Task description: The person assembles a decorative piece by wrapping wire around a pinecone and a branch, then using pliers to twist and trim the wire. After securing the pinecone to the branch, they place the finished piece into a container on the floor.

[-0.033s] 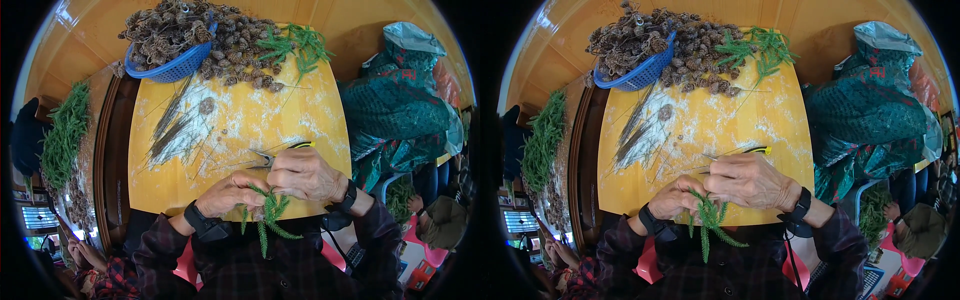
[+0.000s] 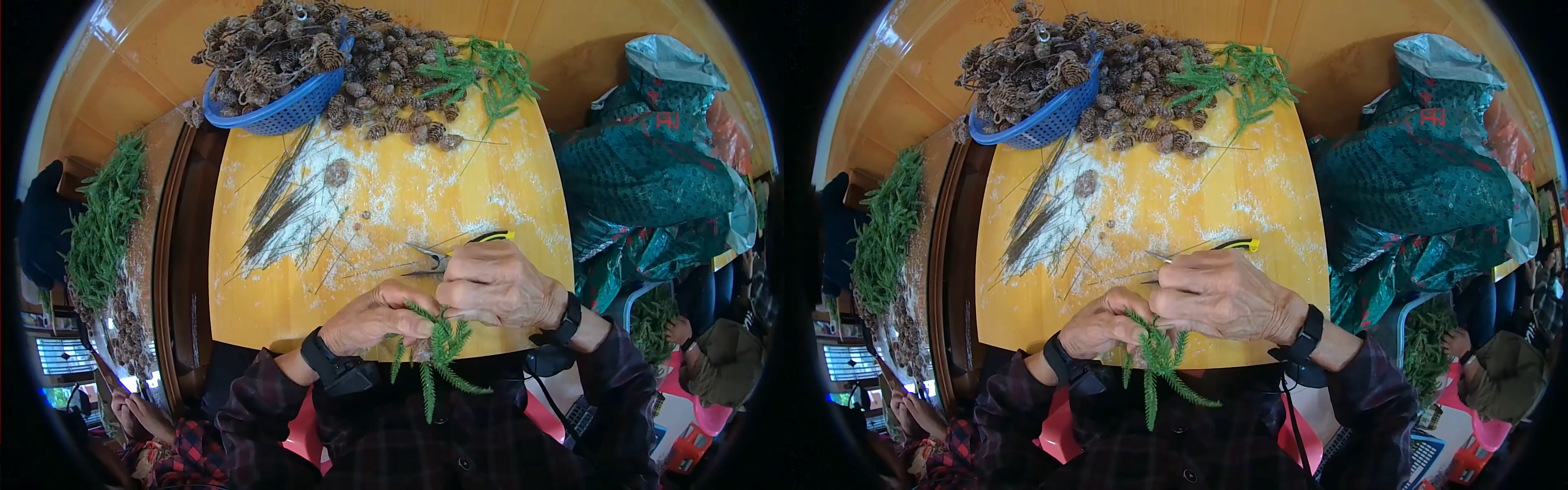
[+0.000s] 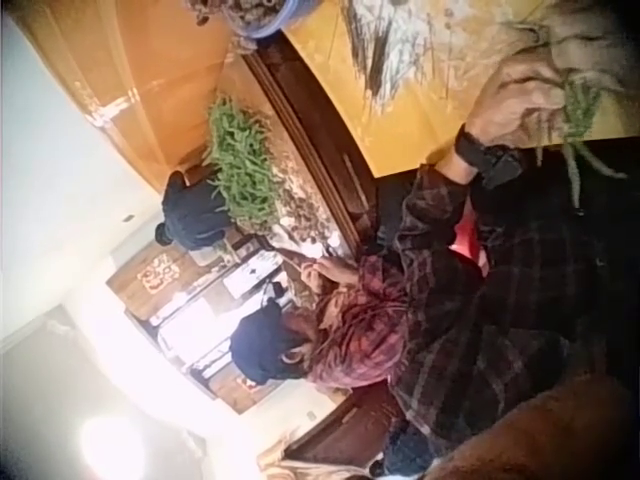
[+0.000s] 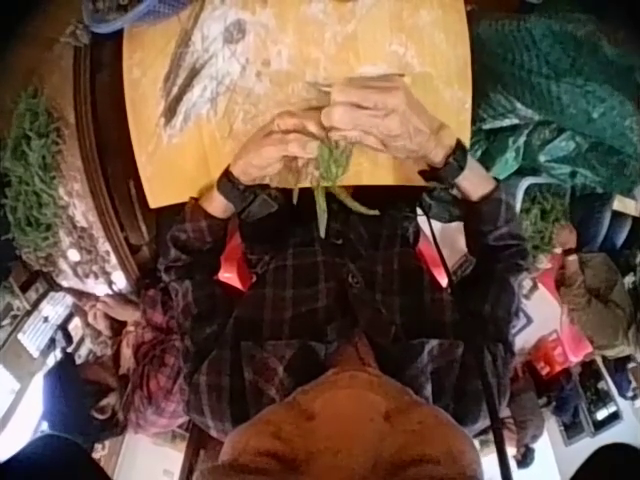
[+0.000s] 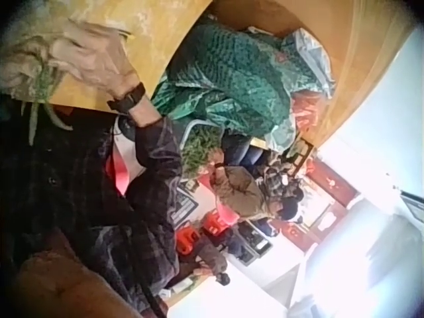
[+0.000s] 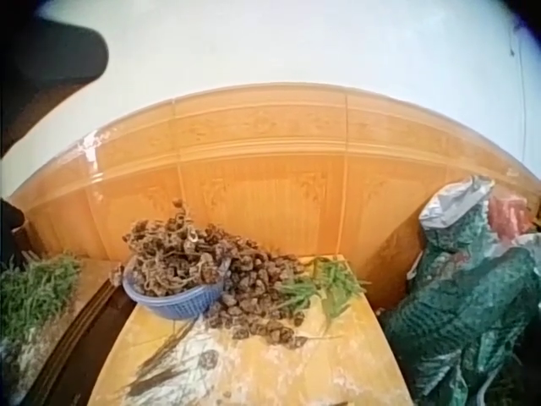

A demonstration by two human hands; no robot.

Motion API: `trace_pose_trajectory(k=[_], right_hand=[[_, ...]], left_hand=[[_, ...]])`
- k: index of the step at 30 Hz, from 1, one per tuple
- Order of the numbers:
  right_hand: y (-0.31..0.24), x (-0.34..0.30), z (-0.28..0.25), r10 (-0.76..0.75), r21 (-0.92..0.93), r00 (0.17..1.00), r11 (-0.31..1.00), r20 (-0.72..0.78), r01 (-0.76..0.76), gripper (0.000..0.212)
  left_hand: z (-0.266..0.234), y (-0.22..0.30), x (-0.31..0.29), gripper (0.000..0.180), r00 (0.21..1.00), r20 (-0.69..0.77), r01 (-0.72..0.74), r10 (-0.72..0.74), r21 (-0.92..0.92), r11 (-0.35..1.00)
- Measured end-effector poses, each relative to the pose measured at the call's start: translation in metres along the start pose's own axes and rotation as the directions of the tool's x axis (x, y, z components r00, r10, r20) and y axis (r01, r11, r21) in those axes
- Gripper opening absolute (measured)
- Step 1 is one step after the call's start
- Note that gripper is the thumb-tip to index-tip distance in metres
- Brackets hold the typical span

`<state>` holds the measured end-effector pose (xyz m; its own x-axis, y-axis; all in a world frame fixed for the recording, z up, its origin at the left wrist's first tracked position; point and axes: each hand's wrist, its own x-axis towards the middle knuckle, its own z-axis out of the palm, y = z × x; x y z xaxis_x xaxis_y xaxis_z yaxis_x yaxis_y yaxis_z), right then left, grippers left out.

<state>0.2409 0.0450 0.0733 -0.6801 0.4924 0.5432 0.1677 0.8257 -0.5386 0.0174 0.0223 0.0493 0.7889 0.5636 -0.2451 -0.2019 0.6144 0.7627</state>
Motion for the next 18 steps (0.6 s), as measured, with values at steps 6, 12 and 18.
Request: trace_pose_trajectory(k=[6,12,18], right_hand=[[-0.001,0.001,-0.001,-0.104,-0.059,0.994,0.993,0.025,0.105,0.024],[-0.002,0.001,-0.005,0.113,-0.019,0.979,0.994,0.168,-0.112,0.018],[-0.001,-0.008,-0.005,0.577,0.254,0.816,0.792,-0.017,-0.555,0.03]], left_hand=[[-0.004,0.0,0.001,0.021,0.992,0.124,-0.012,0.012,-0.002,1.0],[-0.004,0.015,-0.004,0.016,0.999,-0.001,-0.046,0.048,0.234,0.971],[0.002,0.023,-0.007,0.012,0.941,-0.207,-0.147,0.269,0.464,0.873]])
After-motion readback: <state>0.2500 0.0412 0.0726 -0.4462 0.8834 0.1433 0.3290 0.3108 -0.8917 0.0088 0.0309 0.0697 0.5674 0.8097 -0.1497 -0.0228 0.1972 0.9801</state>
